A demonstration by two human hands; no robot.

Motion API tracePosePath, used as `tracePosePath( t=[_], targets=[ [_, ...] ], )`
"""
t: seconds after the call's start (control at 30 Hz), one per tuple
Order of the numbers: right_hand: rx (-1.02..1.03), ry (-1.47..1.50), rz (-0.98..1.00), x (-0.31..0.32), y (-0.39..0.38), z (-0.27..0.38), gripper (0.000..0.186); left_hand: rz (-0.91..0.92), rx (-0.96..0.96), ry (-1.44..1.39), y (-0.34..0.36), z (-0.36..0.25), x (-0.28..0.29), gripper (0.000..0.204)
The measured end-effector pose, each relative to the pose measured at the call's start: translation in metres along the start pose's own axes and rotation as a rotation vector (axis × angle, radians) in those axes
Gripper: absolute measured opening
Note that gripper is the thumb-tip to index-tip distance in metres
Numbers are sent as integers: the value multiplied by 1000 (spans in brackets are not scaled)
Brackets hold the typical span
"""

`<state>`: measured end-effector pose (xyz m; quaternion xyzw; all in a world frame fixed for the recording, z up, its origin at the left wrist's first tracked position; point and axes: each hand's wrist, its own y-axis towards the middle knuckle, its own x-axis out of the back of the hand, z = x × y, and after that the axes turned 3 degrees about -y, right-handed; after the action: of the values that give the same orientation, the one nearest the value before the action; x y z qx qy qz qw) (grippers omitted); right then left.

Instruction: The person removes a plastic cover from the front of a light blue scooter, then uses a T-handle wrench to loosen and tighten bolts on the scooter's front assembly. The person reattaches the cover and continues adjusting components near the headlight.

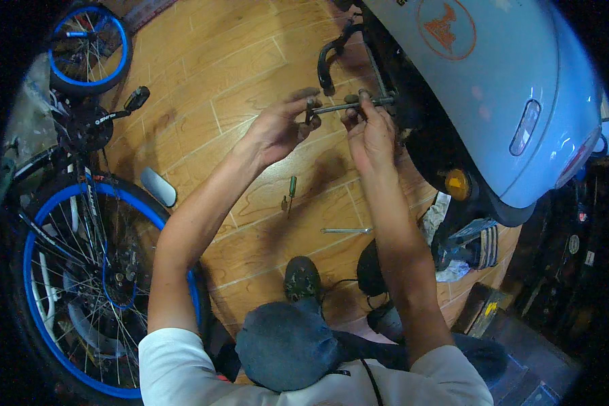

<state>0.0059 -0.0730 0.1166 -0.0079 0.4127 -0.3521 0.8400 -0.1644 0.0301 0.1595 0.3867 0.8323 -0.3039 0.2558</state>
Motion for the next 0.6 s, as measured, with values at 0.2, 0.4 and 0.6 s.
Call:
tracePosePath(
  t=[0.2, 0.4, 0.6],
  targets=[
    [10, -5, 2, 0, 4, -2, 9, -276, 426, -306, -19, -1, -5, 68],
    [10, -18, -2, 3, 4, -1, 11, 4, 380, -578, -1, 3, 9, 32],
    [16, -31, -8, 7, 4, 3, 13, 30, -256, 485, 4, 19, 25, 32]
  ],
)
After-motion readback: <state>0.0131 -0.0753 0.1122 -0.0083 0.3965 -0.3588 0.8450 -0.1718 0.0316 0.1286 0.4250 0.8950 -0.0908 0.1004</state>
